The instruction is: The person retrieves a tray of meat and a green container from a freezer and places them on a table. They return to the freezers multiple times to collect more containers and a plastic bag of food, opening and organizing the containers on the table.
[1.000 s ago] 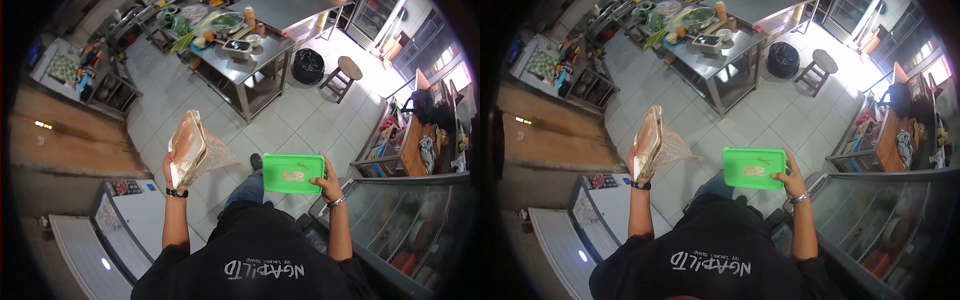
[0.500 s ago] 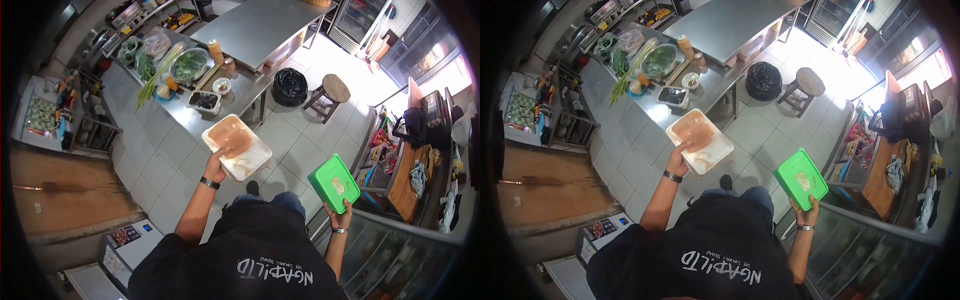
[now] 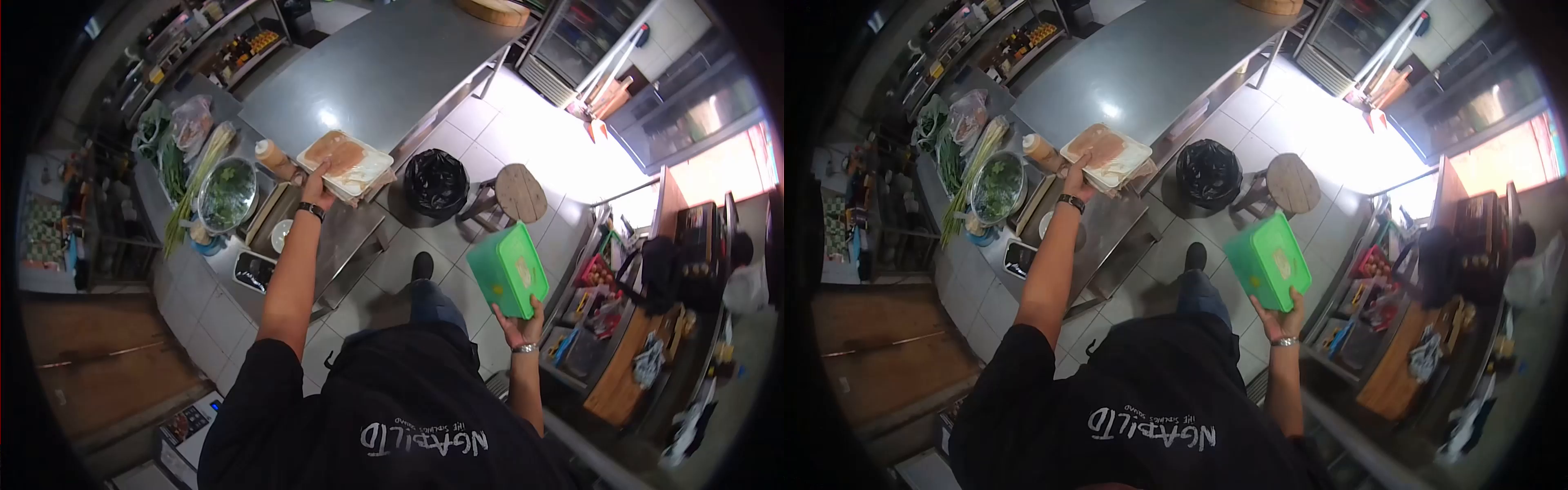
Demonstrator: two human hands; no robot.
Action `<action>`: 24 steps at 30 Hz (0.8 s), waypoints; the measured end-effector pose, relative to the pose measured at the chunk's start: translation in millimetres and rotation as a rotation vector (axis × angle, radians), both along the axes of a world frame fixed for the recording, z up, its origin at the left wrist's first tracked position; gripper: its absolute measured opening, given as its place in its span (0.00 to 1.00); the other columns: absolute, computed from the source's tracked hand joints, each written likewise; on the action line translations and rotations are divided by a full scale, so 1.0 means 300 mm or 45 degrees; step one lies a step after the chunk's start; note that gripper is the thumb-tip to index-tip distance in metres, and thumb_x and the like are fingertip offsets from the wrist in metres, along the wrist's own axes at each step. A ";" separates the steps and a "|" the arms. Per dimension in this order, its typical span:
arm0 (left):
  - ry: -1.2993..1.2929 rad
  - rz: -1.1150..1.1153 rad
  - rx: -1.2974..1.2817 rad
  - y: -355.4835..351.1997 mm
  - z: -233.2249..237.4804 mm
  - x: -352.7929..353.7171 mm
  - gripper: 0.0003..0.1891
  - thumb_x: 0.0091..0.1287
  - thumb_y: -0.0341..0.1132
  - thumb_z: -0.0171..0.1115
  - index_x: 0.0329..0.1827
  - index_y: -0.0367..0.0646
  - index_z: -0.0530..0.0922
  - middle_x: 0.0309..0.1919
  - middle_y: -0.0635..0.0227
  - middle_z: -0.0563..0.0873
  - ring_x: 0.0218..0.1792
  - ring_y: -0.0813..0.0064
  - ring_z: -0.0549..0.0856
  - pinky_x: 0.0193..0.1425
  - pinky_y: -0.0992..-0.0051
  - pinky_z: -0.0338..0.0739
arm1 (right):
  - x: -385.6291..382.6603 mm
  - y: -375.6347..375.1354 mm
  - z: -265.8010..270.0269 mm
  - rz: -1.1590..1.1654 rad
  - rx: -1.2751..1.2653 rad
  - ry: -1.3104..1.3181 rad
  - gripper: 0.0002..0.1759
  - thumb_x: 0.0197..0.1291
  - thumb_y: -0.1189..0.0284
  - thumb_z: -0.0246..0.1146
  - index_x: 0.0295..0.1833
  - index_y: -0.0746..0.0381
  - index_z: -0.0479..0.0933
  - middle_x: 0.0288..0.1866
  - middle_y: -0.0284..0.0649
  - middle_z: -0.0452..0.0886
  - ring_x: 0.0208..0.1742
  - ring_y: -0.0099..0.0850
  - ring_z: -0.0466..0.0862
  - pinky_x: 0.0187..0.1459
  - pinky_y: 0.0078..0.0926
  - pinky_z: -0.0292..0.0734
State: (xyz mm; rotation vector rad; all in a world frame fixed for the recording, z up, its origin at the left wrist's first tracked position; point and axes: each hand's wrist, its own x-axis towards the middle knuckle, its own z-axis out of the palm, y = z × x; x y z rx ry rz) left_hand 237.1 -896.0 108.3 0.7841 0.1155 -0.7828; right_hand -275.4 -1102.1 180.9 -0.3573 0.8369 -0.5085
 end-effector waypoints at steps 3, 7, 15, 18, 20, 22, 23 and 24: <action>-0.001 0.067 0.083 -0.072 -0.035 0.131 0.20 0.67 0.38 0.63 0.59 0.42 0.73 0.54 0.62 0.81 0.55 0.64 0.81 0.60 0.62 0.77 | 0.268 -0.227 0.049 0.187 0.080 -0.092 0.40 0.54 0.53 0.65 0.70 0.55 0.60 0.69 0.44 0.64 0.69 0.47 0.66 0.62 0.58 0.68; 0.052 0.206 0.222 -0.101 -0.016 0.157 0.21 0.64 0.37 0.66 0.58 0.40 0.73 0.50 0.61 0.82 0.49 0.63 0.83 0.51 0.63 0.81 | 0.615 -0.449 0.152 0.448 0.010 -0.124 0.42 0.54 0.51 0.64 0.70 0.55 0.59 0.70 0.46 0.63 0.68 0.48 0.66 0.62 0.59 0.69; -0.612 0.588 0.862 -0.074 -0.046 0.113 0.30 0.61 0.27 0.66 0.66 0.34 0.65 0.54 0.59 0.79 0.54 0.69 0.80 0.56 0.70 0.76 | 1.179 -0.543 0.202 0.767 -0.064 -0.235 0.42 0.56 0.45 0.60 0.68 0.61 0.59 0.63 0.49 0.67 0.62 0.49 0.72 0.58 0.59 0.73; -0.655 0.560 0.926 -0.032 -0.042 0.081 0.34 0.58 0.29 0.70 0.68 0.37 0.64 0.57 0.58 0.78 0.58 0.66 0.77 0.62 0.68 0.71 | 1.393 -0.482 0.154 0.920 0.019 -0.142 0.42 0.55 0.46 0.62 0.67 0.61 0.61 0.62 0.53 0.67 0.59 0.48 0.74 0.60 0.49 0.72; -0.638 0.584 1.051 -0.020 -0.015 -0.027 0.37 0.56 0.31 0.72 0.68 0.39 0.64 0.57 0.55 0.78 0.59 0.63 0.77 0.62 0.67 0.71 | 1.563 -0.443 0.071 0.970 0.000 -0.040 0.43 0.54 0.47 0.64 0.68 0.60 0.59 0.64 0.53 0.66 0.62 0.48 0.73 0.61 0.50 0.72; -1.101 0.566 1.270 -0.011 0.021 -0.092 0.36 0.57 0.35 0.71 0.68 0.39 0.64 0.60 0.51 0.74 0.62 0.57 0.73 0.66 0.65 0.67 | 1.746 -0.373 0.030 1.036 -0.159 -0.047 0.46 0.53 0.50 0.67 0.70 0.59 0.55 0.68 0.55 0.62 0.66 0.51 0.68 0.64 0.48 0.69; -1.088 0.600 1.292 -0.003 0.037 -0.124 0.36 0.57 0.35 0.71 0.68 0.39 0.64 0.60 0.51 0.74 0.62 0.57 0.73 0.66 0.65 0.67 | 1.844 -0.330 0.020 1.075 -0.157 -0.056 0.46 0.53 0.50 0.67 0.70 0.59 0.55 0.68 0.55 0.62 0.66 0.51 0.68 0.64 0.48 0.69; -1.114 0.601 1.367 -0.003 0.049 -0.169 0.36 0.58 0.35 0.70 0.69 0.39 0.64 0.61 0.50 0.72 0.64 0.55 0.71 0.67 0.64 0.66 | 1.943 -0.288 0.010 1.151 -0.104 -0.069 0.45 0.53 0.51 0.66 0.70 0.59 0.55 0.68 0.54 0.62 0.66 0.51 0.68 0.64 0.50 0.69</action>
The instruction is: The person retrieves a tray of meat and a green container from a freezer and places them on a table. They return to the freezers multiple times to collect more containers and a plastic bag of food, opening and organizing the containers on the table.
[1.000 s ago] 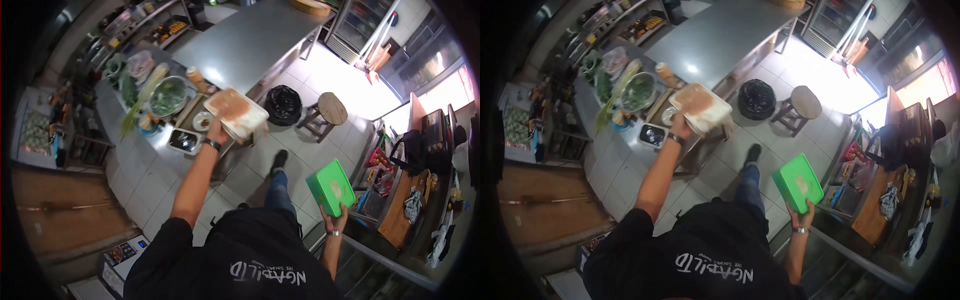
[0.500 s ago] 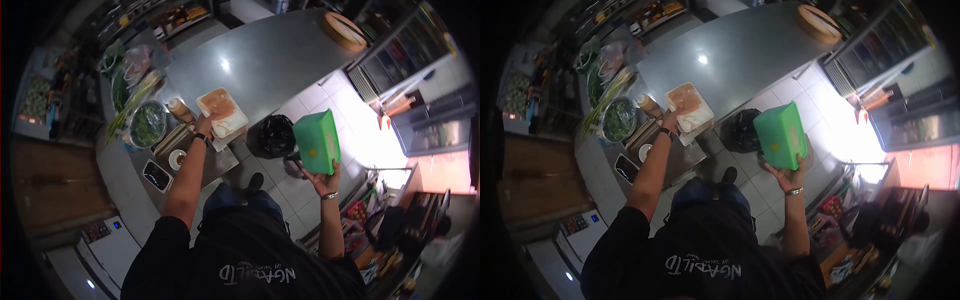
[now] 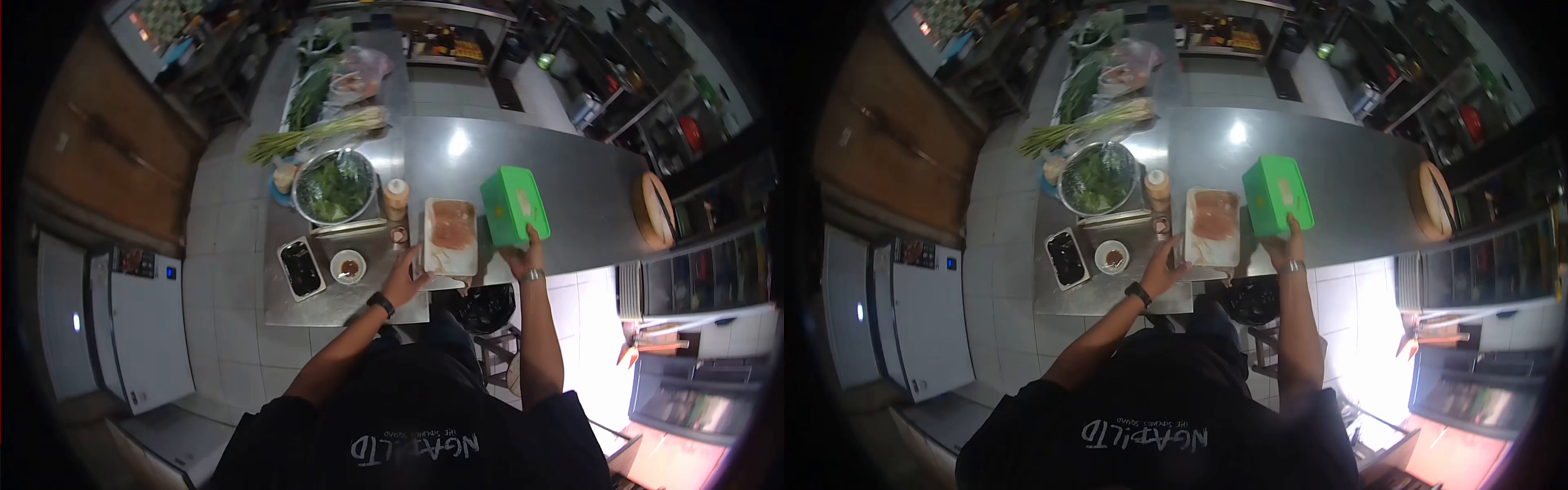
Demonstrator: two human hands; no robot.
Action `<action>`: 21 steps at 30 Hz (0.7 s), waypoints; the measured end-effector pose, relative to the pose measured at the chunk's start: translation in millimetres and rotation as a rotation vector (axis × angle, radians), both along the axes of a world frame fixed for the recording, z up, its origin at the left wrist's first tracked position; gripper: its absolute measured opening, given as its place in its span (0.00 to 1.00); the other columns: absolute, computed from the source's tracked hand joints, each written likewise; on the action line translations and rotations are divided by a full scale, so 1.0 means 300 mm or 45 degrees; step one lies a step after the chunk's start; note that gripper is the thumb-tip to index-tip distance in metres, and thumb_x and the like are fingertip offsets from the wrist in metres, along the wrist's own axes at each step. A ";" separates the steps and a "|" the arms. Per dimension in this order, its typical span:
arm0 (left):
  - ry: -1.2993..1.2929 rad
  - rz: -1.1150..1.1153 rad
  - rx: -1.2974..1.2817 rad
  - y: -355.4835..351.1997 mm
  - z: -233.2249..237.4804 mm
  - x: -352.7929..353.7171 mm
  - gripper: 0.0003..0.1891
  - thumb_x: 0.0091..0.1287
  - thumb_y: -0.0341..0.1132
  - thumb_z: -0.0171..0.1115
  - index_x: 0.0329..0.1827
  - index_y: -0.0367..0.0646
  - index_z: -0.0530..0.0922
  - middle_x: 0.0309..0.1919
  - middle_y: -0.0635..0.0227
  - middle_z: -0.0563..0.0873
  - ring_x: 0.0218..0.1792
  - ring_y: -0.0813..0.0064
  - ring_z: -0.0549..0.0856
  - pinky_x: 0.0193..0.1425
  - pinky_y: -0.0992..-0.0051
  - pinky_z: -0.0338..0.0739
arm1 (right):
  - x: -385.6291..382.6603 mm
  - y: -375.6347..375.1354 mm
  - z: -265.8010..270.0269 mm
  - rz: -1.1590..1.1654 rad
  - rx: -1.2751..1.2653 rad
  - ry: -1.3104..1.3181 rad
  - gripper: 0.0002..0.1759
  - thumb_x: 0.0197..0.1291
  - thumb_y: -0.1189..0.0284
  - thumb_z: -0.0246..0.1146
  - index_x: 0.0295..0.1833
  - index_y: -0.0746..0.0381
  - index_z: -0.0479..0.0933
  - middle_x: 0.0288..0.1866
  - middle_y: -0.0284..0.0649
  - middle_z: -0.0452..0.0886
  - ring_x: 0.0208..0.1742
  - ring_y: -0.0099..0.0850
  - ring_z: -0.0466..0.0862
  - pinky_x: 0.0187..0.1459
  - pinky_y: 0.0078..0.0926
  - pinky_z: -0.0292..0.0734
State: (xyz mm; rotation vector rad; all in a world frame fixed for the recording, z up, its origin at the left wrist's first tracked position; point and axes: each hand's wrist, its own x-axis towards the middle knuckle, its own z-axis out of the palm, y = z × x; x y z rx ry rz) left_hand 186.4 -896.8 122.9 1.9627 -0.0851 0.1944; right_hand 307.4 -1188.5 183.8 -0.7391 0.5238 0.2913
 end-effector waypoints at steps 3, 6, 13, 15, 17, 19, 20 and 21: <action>0.013 0.068 0.040 0.000 0.051 -0.052 0.36 0.58 0.37 0.69 0.69 0.41 0.63 0.63 0.49 0.71 0.65 0.53 0.70 0.68 0.62 0.64 | 0.276 0.153 -0.010 0.115 -0.005 -0.102 0.41 0.56 0.53 0.65 0.71 0.56 0.56 0.68 0.51 0.65 0.67 0.50 0.67 0.63 0.60 0.65; 0.043 0.120 0.015 -0.002 0.096 -0.040 0.36 0.59 0.38 0.69 0.70 0.43 0.63 0.63 0.50 0.71 0.65 0.54 0.70 0.68 0.63 0.64 | 0.502 0.303 -0.015 0.157 -0.118 -0.047 0.38 0.59 0.51 0.60 0.70 0.57 0.59 0.68 0.48 0.66 0.67 0.48 0.66 0.64 0.58 0.62; 0.174 0.204 0.113 -0.033 0.214 0.196 0.37 0.60 0.40 0.68 0.71 0.42 0.62 0.64 0.51 0.70 0.63 0.59 0.72 0.64 0.65 0.68 | 0.696 0.524 -0.178 0.081 -0.059 0.036 0.44 0.51 0.54 0.70 0.69 0.61 0.61 0.66 0.49 0.68 0.67 0.47 0.67 0.61 0.63 0.64; 0.106 0.239 0.096 -0.065 0.213 0.280 0.38 0.59 0.41 0.68 0.71 0.42 0.61 0.64 0.52 0.70 0.63 0.58 0.73 0.65 0.64 0.67 | 0.585 0.541 -0.019 -0.057 -0.683 0.404 0.54 0.43 0.51 0.76 0.68 0.71 0.59 0.62 0.51 0.71 0.67 0.46 0.67 0.62 0.57 0.65; 0.032 0.255 0.156 -0.089 0.255 0.367 0.39 0.58 0.42 0.68 0.71 0.42 0.61 0.65 0.51 0.69 0.65 0.55 0.70 0.68 0.62 0.64 | 0.610 0.496 -0.033 -0.301 -1.107 -0.087 0.58 0.40 0.48 0.76 0.68 0.74 0.58 0.62 0.54 0.70 0.67 0.47 0.66 0.63 0.53 0.66; 0.056 0.237 0.157 -0.122 0.262 0.465 0.42 0.57 0.44 0.69 0.72 0.41 0.58 0.67 0.46 0.64 0.69 0.51 0.64 0.71 0.60 0.60 | 0.690 0.453 -0.030 -0.527 -1.490 -0.606 0.61 0.37 0.45 0.77 0.67 0.78 0.58 0.62 0.57 0.70 0.67 0.49 0.66 0.64 0.49 0.66; 0.062 0.247 0.234 -0.149 0.287 0.523 0.45 0.55 0.45 0.70 0.73 0.40 0.55 0.68 0.43 0.61 0.70 0.46 0.60 0.72 0.58 0.58 | 0.799 0.420 -0.013 -0.219 -1.759 -0.664 0.62 0.38 0.44 0.76 0.67 0.78 0.57 0.62 0.61 0.69 0.67 0.50 0.67 0.64 0.46 0.66; 0.056 0.260 0.317 -0.162 0.308 0.601 0.48 0.54 0.45 0.71 0.74 0.38 0.53 0.69 0.39 0.57 0.70 0.41 0.57 0.73 0.55 0.56 | 0.929 0.405 0.008 0.096 -2.005 -0.731 0.63 0.38 0.44 0.75 0.68 0.78 0.56 0.62 0.65 0.68 0.67 0.52 0.68 0.65 0.43 0.67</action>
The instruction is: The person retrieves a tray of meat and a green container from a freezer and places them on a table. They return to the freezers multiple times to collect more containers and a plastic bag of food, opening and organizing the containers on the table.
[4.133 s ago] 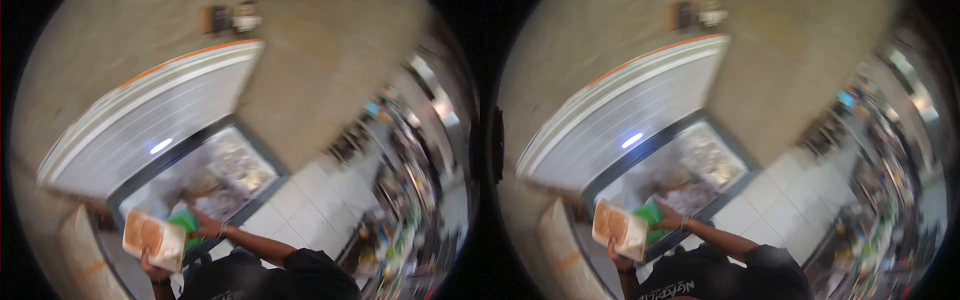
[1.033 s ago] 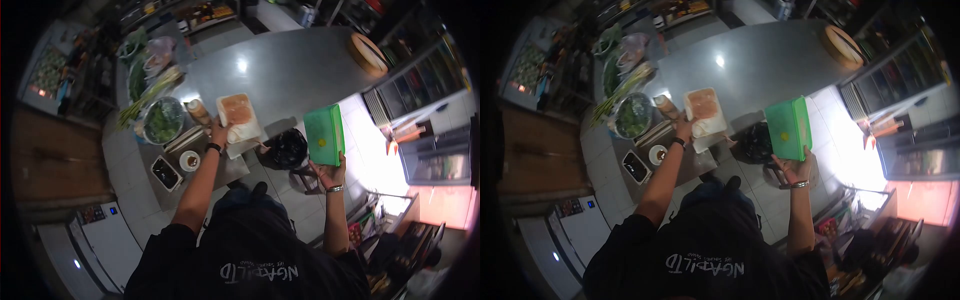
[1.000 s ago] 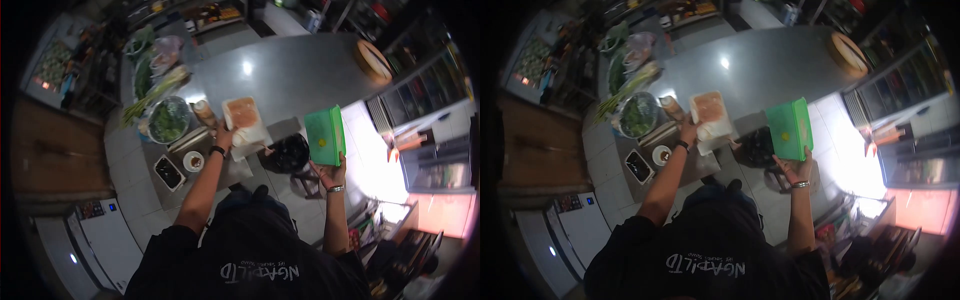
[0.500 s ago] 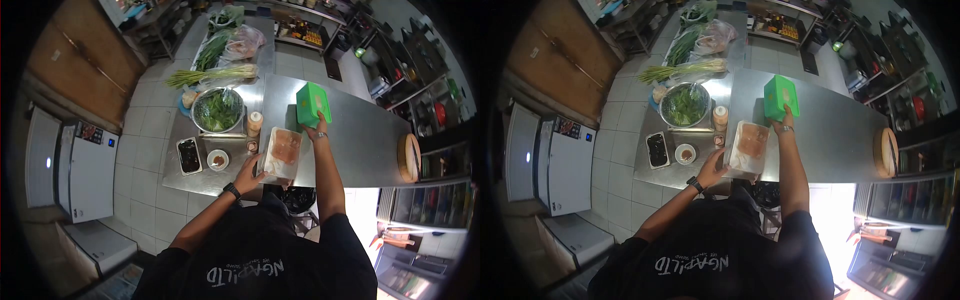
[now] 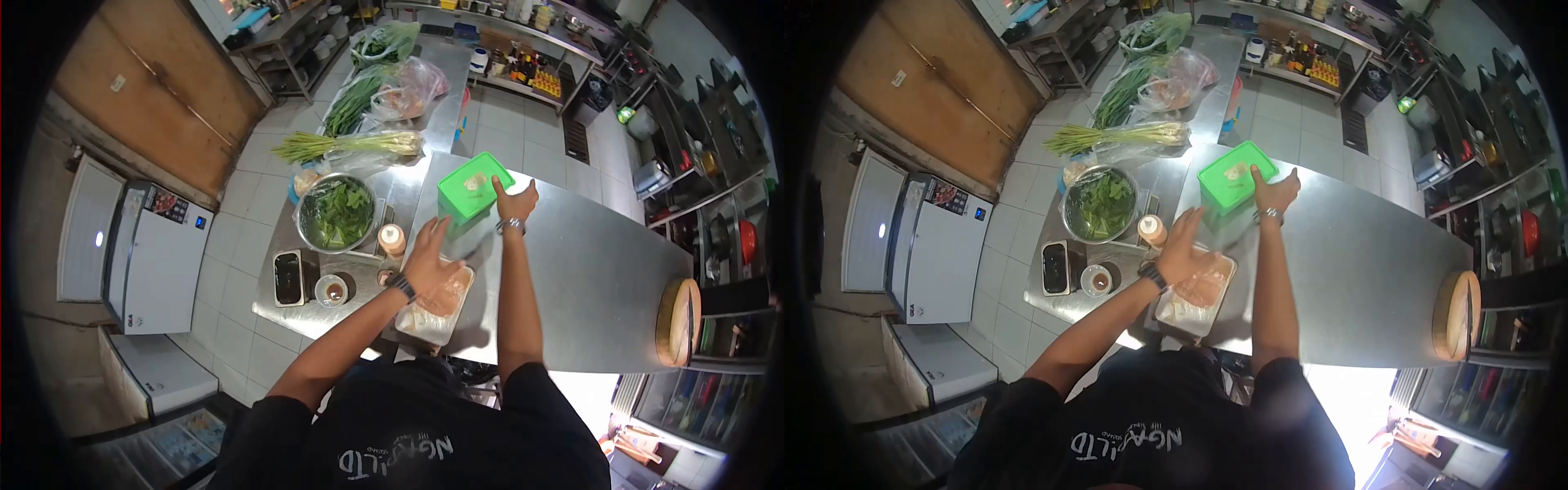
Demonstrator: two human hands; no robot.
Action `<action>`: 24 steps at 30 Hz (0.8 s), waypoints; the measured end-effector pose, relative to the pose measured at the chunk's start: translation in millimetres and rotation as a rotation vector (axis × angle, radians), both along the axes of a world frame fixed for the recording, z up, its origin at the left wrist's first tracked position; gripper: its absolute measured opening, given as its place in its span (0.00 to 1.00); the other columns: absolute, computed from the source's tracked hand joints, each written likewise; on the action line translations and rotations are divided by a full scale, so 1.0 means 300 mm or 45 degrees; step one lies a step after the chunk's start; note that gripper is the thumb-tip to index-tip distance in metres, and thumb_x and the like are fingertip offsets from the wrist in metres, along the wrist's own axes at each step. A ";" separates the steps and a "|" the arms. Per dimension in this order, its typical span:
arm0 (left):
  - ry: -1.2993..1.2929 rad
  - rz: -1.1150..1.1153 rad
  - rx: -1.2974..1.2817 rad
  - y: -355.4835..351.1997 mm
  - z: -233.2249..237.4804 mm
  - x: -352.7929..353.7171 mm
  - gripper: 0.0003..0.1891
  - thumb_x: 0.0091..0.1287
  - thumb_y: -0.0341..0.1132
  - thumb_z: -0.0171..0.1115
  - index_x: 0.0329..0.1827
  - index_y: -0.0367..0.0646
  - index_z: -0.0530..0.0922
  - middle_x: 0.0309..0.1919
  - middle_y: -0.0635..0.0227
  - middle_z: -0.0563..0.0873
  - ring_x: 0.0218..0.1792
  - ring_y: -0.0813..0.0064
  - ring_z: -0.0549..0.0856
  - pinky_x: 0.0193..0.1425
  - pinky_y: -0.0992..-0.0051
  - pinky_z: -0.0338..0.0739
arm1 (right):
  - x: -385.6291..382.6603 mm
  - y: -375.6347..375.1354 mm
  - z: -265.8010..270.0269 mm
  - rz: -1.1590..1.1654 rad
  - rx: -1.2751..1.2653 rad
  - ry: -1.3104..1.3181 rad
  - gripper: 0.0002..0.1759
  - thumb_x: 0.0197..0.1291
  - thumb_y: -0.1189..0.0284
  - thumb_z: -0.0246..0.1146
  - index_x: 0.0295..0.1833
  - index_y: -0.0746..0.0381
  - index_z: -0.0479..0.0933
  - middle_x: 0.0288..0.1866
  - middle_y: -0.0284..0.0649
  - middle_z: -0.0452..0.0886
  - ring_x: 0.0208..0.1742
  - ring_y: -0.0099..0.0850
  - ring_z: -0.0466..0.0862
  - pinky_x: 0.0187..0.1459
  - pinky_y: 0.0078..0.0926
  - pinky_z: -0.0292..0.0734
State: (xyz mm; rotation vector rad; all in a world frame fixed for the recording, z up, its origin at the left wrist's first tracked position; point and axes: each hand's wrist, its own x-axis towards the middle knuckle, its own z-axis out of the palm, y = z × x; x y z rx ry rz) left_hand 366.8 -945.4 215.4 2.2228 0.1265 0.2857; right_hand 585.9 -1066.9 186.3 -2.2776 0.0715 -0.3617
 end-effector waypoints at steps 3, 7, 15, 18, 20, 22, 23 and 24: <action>0.019 0.112 0.290 -0.009 -0.022 0.220 0.61 0.45 0.48 0.77 0.76 0.41 0.44 0.71 0.37 0.50 0.72 0.36 0.50 0.75 0.52 0.51 | 0.251 -0.002 -0.069 0.394 -0.438 0.429 0.55 0.33 0.37 0.73 0.57 0.74 0.73 0.49 0.56 0.82 0.47 0.48 0.83 0.48 0.36 0.80; 0.220 0.271 0.276 0.052 -0.124 0.352 0.74 0.33 0.52 0.82 0.74 0.34 0.34 0.73 0.38 0.43 0.74 0.39 0.44 0.77 0.53 0.41 | 0.350 0.010 -0.107 0.618 -0.708 0.442 0.38 0.35 0.40 0.74 0.36 0.66 0.84 0.40 0.51 0.85 0.42 0.42 0.85 0.46 0.36 0.80; 0.151 0.166 0.081 0.068 -0.296 0.348 0.72 0.35 0.53 0.83 0.73 0.32 0.37 0.69 0.44 0.56 0.71 0.56 0.58 0.75 0.65 0.52 | 0.338 0.046 -0.175 0.752 -0.864 0.534 0.56 0.33 0.32 0.70 0.58 0.69 0.74 0.61 0.52 0.75 0.64 0.43 0.74 0.62 0.38 0.70; -0.152 0.175 -0.220 0.081 -0.420 0.382 0.65 0.38 0.48 0.83 0.70 0.32 0.43 0.65 0.49 0.61 0.67 0.58 0.64 0.72 0.63 0.57 | 0.257 -0.005 0.012 0.641 -0.564 0.675 0.42 0.33 0.53 0.81 0.57 0.60 0.77 0.57 0.43 0.80 0.59 0.36 0.79 0.59 0.31 0.75; -0.075 0.156 -0.192 0.031 -0.337 0.390 0.60 0.39 0.42 0.82 0.68 0.33 0.45 0.62 0.50 0.65 0.63 0.58 0.68 0.69 0.62 0.60 | 0.266 0.003 -0.013 0.601 -0.596 0.604 0.42 0.30 0.50 0.81 0.52 0.63 0.79 0.52 0.47 0.82 0.55 0.39 0.82 0.56 0.31 0.77; 0.029 0.175 -0.147 0.034 -0.343 0.369 0.56 0.40 0.36 0.81 0.66 0.35 0.47 0.58 0.52 0.69 0.59 0.57 0.72 0.66 0.62 0.63 | 0.243 0.027 0.053 0.652 -0.657 0.606 0.38 0.32 0.53 0.82 0.49 0.62 0.81 0.51 0.45 0.83 0.55 0.38 0.82 0.55 0.30 0.77; -0.017 0.233 -0.033 0.037 -0.404 0.368 0.53 0.40 0.34 0.81 0.64 0.35 0.49 0.58 0.52 0.69 0.58 0.57 0.72 0.65 0.62 0.64 | 0.237 0.031 0.094 0.685 -0.648 0.678 0.35 0.32 0.57 0.82 0.48 0.62 0.81 0.51 0.44 0.83 0.54 0.39 0.82 0.54 0.31 0.78; -0.070 0.289 0.076 0.037 -0.440 0.377 0.51 0.40 0.33 0.80 0.63 0.35 0.51 0.58 0.52 0.69 0.57 0.57 0.73 0.64 0.63 0.65 | 0.252 0.038 0.082 0.698 -0.646 0.680 0.35 0.32 0.57 0.82 0.48 0.62 0.81 0.51 0.44 0.83 0.54 0.39 0.82 0.54 0.31 0.78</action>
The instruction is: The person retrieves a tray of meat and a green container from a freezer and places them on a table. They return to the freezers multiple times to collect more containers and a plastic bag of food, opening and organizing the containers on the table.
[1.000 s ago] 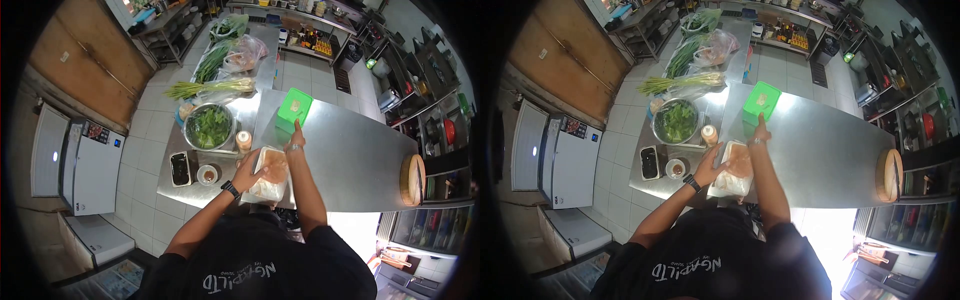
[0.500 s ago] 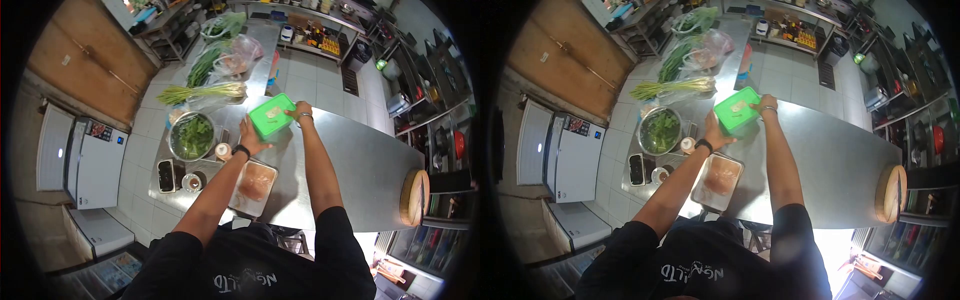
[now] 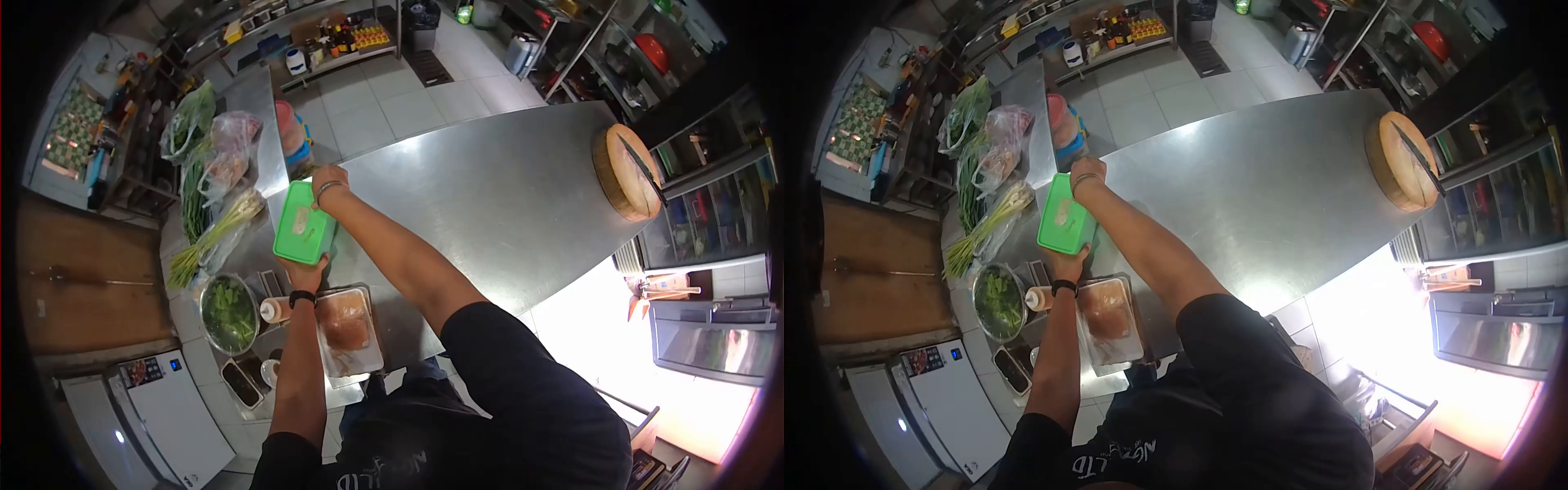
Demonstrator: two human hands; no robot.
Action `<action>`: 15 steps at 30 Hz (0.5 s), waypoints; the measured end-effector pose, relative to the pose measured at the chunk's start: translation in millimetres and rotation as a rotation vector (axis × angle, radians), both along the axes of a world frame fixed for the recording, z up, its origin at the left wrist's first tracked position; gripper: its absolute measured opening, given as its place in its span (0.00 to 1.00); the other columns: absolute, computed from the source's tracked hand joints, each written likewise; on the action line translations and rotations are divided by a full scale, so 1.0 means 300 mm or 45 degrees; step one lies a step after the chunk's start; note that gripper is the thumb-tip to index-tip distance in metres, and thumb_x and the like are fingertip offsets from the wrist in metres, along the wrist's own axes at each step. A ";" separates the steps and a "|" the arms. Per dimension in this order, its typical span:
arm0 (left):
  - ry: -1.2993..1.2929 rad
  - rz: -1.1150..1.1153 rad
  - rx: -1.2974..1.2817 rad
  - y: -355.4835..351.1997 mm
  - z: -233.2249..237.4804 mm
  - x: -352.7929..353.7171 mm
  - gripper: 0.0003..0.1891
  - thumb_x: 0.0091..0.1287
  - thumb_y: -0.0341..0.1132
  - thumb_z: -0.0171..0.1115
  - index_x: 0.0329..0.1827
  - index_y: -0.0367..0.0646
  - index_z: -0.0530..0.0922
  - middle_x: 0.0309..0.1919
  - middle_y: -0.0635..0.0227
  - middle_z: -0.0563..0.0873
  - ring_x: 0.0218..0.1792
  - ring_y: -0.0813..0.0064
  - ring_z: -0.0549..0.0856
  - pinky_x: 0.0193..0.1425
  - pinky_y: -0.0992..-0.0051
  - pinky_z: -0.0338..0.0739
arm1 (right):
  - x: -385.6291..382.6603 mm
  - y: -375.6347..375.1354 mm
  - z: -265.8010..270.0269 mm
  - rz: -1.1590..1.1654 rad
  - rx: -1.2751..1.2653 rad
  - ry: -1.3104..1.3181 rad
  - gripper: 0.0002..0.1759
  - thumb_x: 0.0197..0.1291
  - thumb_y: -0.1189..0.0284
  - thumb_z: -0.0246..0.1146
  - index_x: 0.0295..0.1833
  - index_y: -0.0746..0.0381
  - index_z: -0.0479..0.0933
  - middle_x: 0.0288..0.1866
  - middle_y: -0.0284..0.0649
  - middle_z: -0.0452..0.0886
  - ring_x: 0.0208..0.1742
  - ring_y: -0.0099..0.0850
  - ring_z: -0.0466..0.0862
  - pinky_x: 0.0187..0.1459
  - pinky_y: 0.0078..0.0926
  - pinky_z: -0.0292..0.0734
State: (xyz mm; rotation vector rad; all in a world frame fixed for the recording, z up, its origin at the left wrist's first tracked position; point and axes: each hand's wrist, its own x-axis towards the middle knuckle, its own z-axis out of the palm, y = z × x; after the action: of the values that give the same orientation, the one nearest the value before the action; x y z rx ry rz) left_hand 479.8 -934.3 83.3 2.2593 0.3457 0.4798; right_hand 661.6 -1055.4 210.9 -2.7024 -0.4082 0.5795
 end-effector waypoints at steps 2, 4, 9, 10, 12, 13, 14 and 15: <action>0.070 0.036 0.029 0.003 -0.002 -0.001 0.51 0.41 0.38 0.80 0.64 0.33 0.53 0.58 0.51 0.70 0.58 0.55 0.72 0.67 0.62 0.62 | 0.018 0.065 -0.028 -0.079 -0.026 -0.204 0.34 0.32 0.55 0.82 0.46 0.61 0.82 0.49 0.43 0.84 0.51 0.39 0.84 0.53 0.32 0.79; 0.009 0.086 0.071 -0.003 -0.018 -0.009 0.52 0.42 0.45 0.78 0.66 0.33 0.55 0.58 0.50 0.70 0.61 0.54 0.69 0.69 0.61 0.57 | -0.028 0.062 0.071 0.046 0.022 -0.441 0.32 0.33 0.53 0.80 0.43 0.62 0.83 0.46 0.45 0.85 0.49 0.39 0.84 0.52 0.33 0.80; 0.134 0.195 0.337 -0.032 -0.013 0.031 0.58 0.40 0.48 0.80 0.67 0.32 0.49 0.61 0.48 0.68 0.62 0.57 0.68 0.68 0.57 0.58 | -0.078 -0.172 0.198 -0.227 1.087 -0.494 0.22 0.50 0.54 0.70 0.38 0.63 0.80 0.29 0.43 0.82 0.22 0.33 0.80 0.28 0.32 0.76; 0.090 0.206 -0.019 -0.053 0.036 0.028 0.61 0.40 0.49 0.80 0.69 0.31 0.45 0.62 0.46 0.66 0.64 0.57 0.66 0.70 0.57 0.56 | -0.126 -0.284 0.271 -0.566 1.226 -0.206 0.20 0.55 0.56 0.68 0.38 0.63 0.80 0.25 0.39 0.80 0.16 0.25 0.76 0.22 0.27 0.73; 0.053 0.230 -0.384 -0.059 0.067 -0.017 0.64 0.41 0.49 0.80 0.71 0.31 0.42 0.64 0.44 0.64 0.66 0.56 0.64 0.73 0.58 0.54 | -0.161 -0.561 0.228 -0.767 1.276 -0.101 0.23 0.59 0.57 0.67 0.48 0.66 0.76 0.33 0.41 0.81 0.27 0.26 0.82 0.29 0.23 0.77; 0.110 0.242 -0.184 -0.053 0.071 -0.033 0.68 0.41 0.50 0.81 0.72 0.32 0.36 0.67 0.42 0.60 0.69 0.55 0.61 0.74 0.60 0.52 | -0.171 -0.670 0.121 -1.043 1.711 -0.010 0.18 0.61 0.61 0.66 0.47 0.65 0.76 0.33 0.36 0.81 0.29 0.23 0.80 0.29 0.18 0.74; 0.168 0.252 0.014 -0.052 0.076 -0.047 0.71 0.41 0.50 0.81 0.73 0.33 0.30 0.69 0.40 0.56 0.72 0.53 0.58 0.76 0.62 0.50 | -0.161 -0.819 -0.021 -1.111 1.942 0.051 0.16 0.62 0.65 0.65 0.47 0.66 0.76 0.37 0.37 0.81 0.33 0.25 0.80 0.35 0.18 0.76; 0.161 0.273 0.005 -0.059 0.099 -0.061 0.71 0.41 0.50 0.81 0.73 0.33 0.30 0.69 0.40 0.56 0.72 0.53 0.58 0.76 0.62 0.50 | -0.173 -0.949 -0.122 -1.270 2.028 -0.052 0.16 0.63 0.66 0.64 0.50 0.66 0.74 0.40 0.39 0.80 0.37 0.27 0.80 0.40 0.23 0.78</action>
State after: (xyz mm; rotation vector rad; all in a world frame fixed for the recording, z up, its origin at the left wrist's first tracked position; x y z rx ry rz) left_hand 461.4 -951.9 113.0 2.2729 0.6570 0.4477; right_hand 609.7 -1340.2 174.4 -1.0758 0.3819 -0.1457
